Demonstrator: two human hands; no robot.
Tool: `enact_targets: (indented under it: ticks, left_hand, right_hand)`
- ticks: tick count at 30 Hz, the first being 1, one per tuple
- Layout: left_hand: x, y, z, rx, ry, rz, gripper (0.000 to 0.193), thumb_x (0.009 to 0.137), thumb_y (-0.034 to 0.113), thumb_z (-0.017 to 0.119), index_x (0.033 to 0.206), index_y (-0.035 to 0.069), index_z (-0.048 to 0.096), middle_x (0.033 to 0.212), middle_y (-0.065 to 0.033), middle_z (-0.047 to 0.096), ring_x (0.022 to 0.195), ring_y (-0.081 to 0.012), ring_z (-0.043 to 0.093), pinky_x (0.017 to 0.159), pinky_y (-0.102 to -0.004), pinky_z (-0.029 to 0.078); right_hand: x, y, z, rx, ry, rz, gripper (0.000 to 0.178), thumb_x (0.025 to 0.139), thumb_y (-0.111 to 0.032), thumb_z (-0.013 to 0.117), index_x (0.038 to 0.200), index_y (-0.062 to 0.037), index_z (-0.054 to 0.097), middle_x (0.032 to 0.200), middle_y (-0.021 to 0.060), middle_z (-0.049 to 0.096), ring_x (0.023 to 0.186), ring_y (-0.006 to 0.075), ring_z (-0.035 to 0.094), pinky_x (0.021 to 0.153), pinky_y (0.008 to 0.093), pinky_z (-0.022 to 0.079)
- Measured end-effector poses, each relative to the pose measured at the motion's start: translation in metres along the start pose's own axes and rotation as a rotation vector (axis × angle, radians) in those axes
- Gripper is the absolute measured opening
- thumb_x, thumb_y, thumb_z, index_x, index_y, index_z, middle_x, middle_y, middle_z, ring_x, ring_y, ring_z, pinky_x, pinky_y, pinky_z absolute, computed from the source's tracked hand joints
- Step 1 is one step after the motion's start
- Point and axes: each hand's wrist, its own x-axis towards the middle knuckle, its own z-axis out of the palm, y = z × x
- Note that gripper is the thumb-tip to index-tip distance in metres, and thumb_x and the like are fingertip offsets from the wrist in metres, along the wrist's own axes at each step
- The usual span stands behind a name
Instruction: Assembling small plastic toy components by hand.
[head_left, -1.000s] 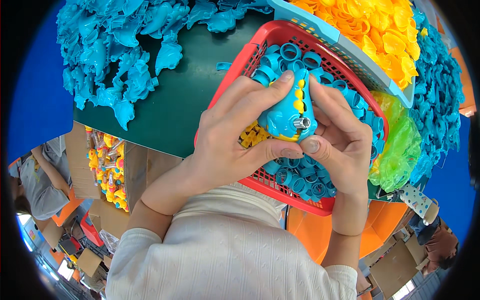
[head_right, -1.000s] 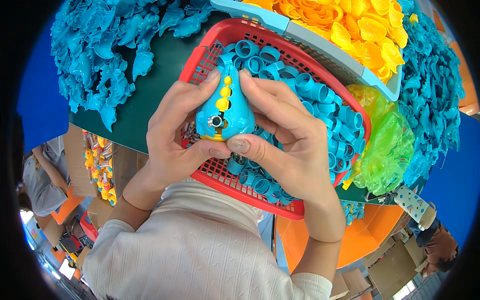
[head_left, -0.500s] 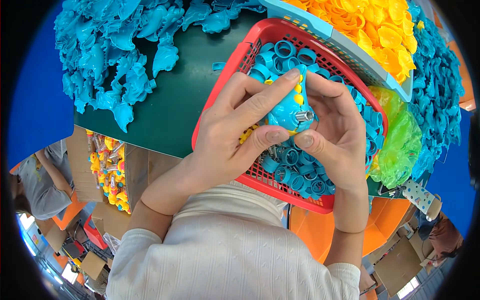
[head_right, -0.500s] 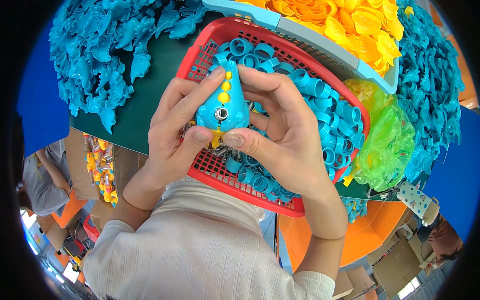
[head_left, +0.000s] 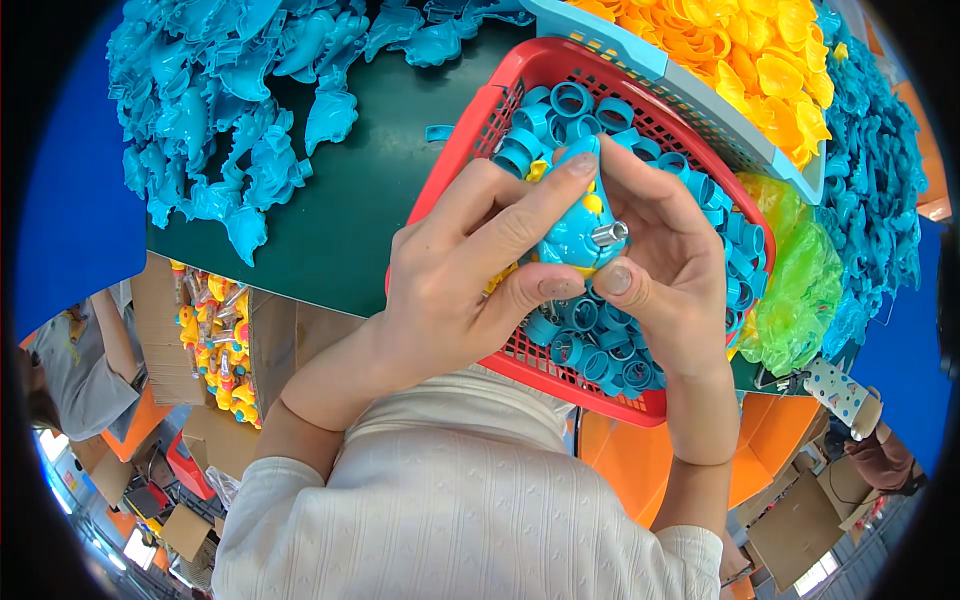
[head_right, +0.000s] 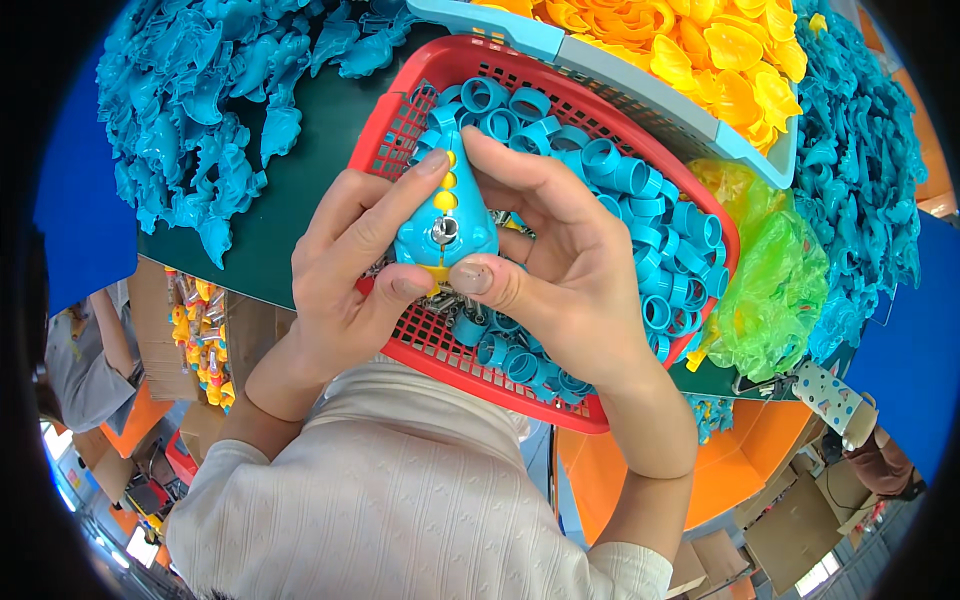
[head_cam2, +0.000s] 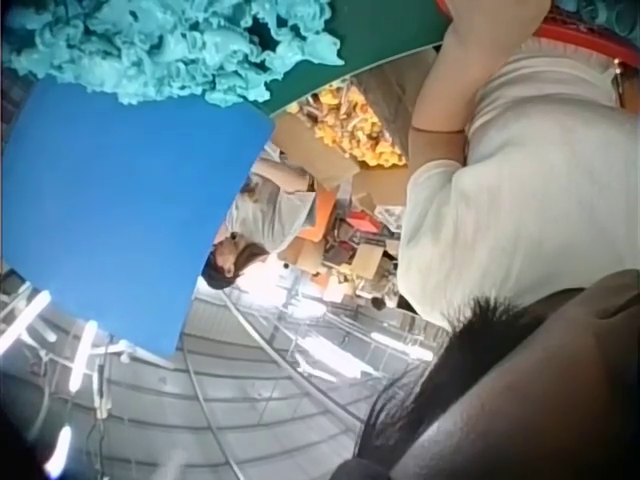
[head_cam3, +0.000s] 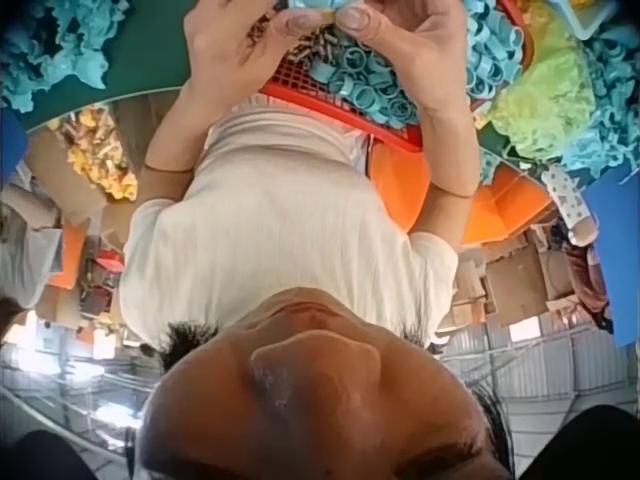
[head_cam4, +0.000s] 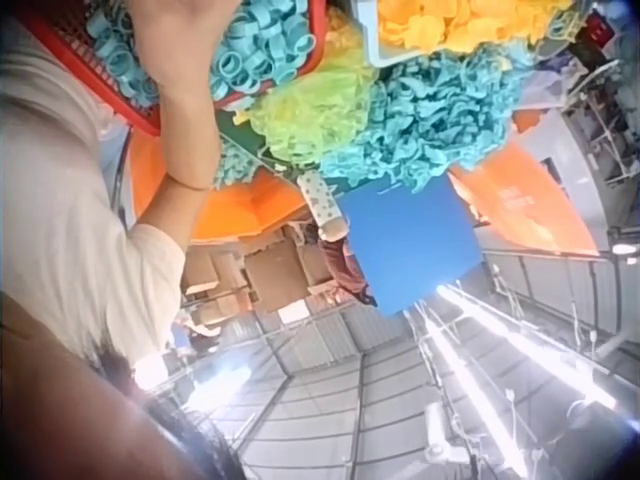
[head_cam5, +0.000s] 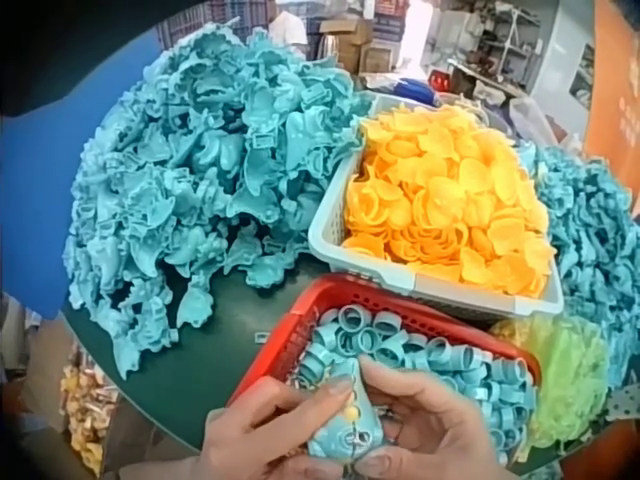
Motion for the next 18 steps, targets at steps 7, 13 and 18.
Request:
enact_targets:
  ticks: [7,13,18]
  left_hand:
    - [0.002,-0.003,0.0,-0.243,-0.049,-0.116,0.06,0.084,0.039,0.054,0.126,-0.004,0.044,0.104,-0.0144,0.051,0.088,-0.0183,0.051,0.075,-0.0266,0.042]
    - [-0.003,-0.013,0.011,-0.602,-0.128,-0.136,0.084,0.076,0.037,0.066,0.136,-0.001,0.022,0.115,-0.016,0.044,0.107,-0.0262,0.046,0.091,-0.0338,0.038]
    - [-0.003,-0.005,0.02,-0.53,-0.116,-0.051,0.096,0.068,0.045,0.072,0.134,-0.001,0.021,0.12,-0.018,0.04,0.114,-0.0295,0.041,0.095,-0.0384,0.034]
  right_hand:
    - [0.005,-0.001,0.0,-0.094,0.002,-0.062,0.074,0.065,-0.016,0.079,0.125,-0.0011,0.038,0.116,0.0082,0.046,0.106,0.0182,0.046,0.092,0.0334,0.04]
    - [-0.001,-0.002,-0.007,-0.725,0.014,-0.312,0.084,0.057,-0.032,0.082,0.123,-0.001,0.041,0.121,0.0061,0.041,0.111,0.018,0.044,0.094,0.0324,0.037]
    - [-0.001,-0.003,-0.006,-0.473,-0.093,-0.257,0.075,0.058,-0.029,0.082,0.119,-0.0007,0.047,0.116,0.0077,0.046,0.11,0.0192,0.046,0.092,0.0319,0.039]
